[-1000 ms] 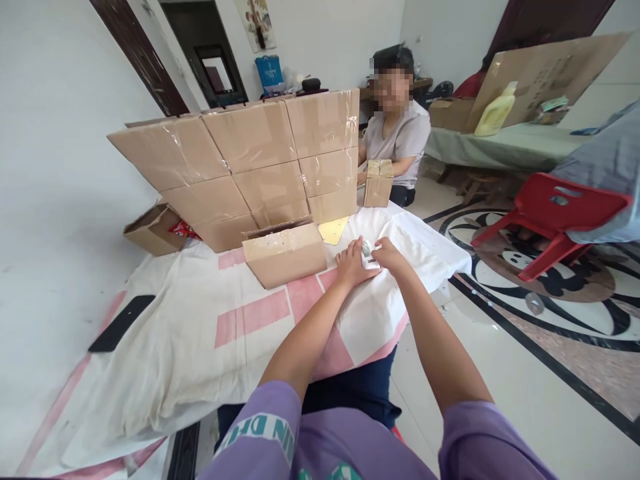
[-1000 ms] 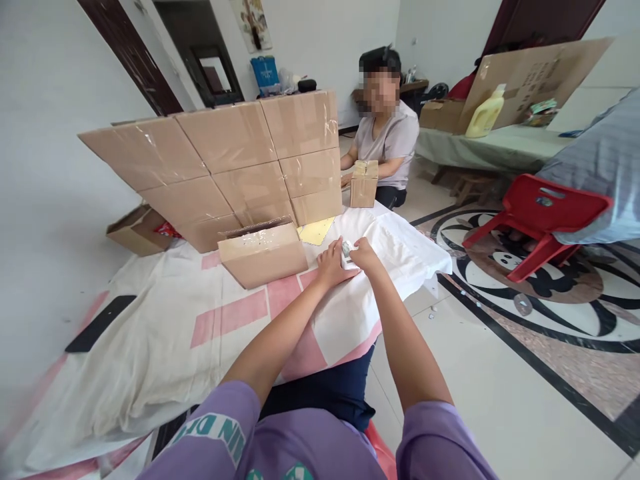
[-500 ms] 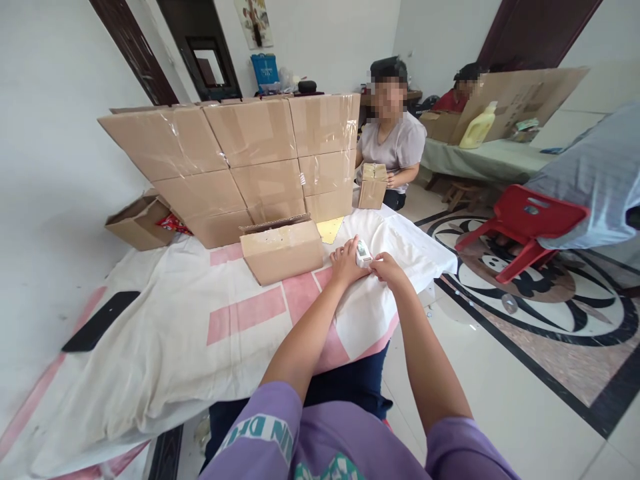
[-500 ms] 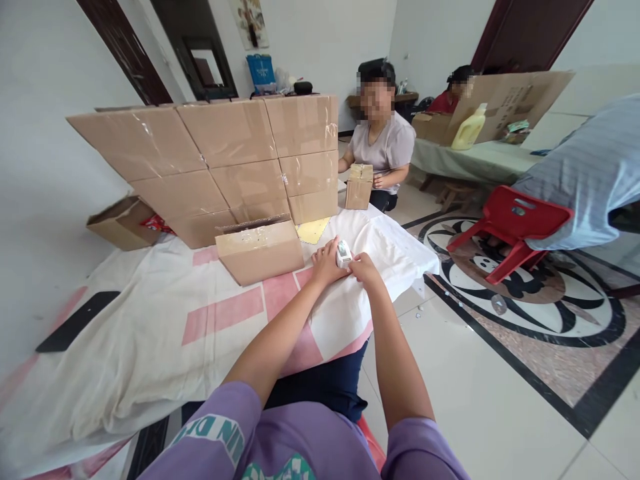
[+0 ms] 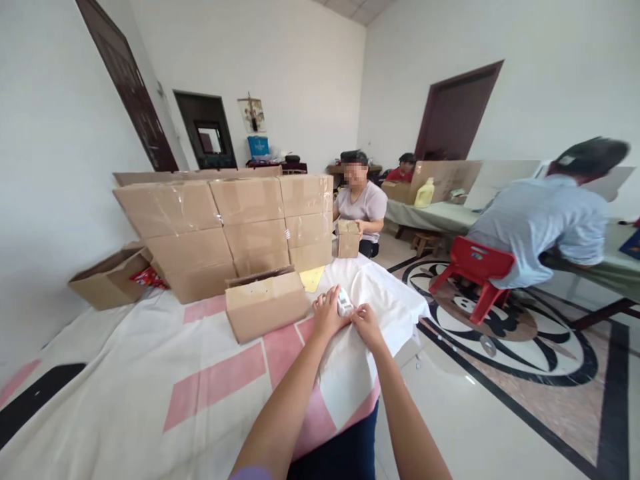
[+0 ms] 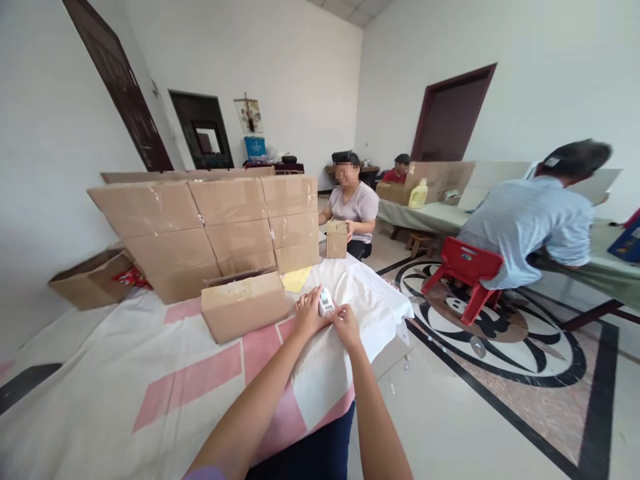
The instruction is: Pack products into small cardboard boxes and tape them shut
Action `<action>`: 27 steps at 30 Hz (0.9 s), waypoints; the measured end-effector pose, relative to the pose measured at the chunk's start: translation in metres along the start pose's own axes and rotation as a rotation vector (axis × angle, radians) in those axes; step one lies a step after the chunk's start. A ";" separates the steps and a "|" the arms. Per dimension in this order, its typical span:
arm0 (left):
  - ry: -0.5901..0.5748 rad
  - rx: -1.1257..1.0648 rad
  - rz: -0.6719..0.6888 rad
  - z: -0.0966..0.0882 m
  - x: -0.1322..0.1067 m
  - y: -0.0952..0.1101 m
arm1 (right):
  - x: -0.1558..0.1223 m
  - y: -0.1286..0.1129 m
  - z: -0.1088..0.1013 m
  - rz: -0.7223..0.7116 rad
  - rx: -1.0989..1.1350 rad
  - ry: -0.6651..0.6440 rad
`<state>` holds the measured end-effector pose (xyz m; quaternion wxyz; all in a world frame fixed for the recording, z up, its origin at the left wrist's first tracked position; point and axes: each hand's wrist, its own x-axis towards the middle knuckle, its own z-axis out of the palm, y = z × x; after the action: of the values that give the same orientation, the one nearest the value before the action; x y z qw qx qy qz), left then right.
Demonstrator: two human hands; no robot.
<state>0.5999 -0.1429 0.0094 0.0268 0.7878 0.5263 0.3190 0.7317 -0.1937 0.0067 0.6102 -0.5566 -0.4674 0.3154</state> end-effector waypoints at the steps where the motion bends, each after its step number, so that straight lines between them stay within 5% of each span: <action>1: 0.035 -0.001 0.041 0.000 -0.001 0.000 | -0.001 0.002 0.001 -0.042 -0.013 0.024; 7: 0.086 -0.012 0.267 -0.006 -0.014 0.002 | -0.006 0.014 0.005 -0.127 -0.051 0.088; 27: 0.032 -0.050 0.278 -0.007 -0.014 0.002 | -0.005 0.021 0.004 -0.167 -0.097 0.091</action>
<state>0.5941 -0.1579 0.0092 -0.0064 0.8470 0.4041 0.3453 0.7290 -0.1930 -0.0148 0.6273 -0.5584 -0.4986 0.2147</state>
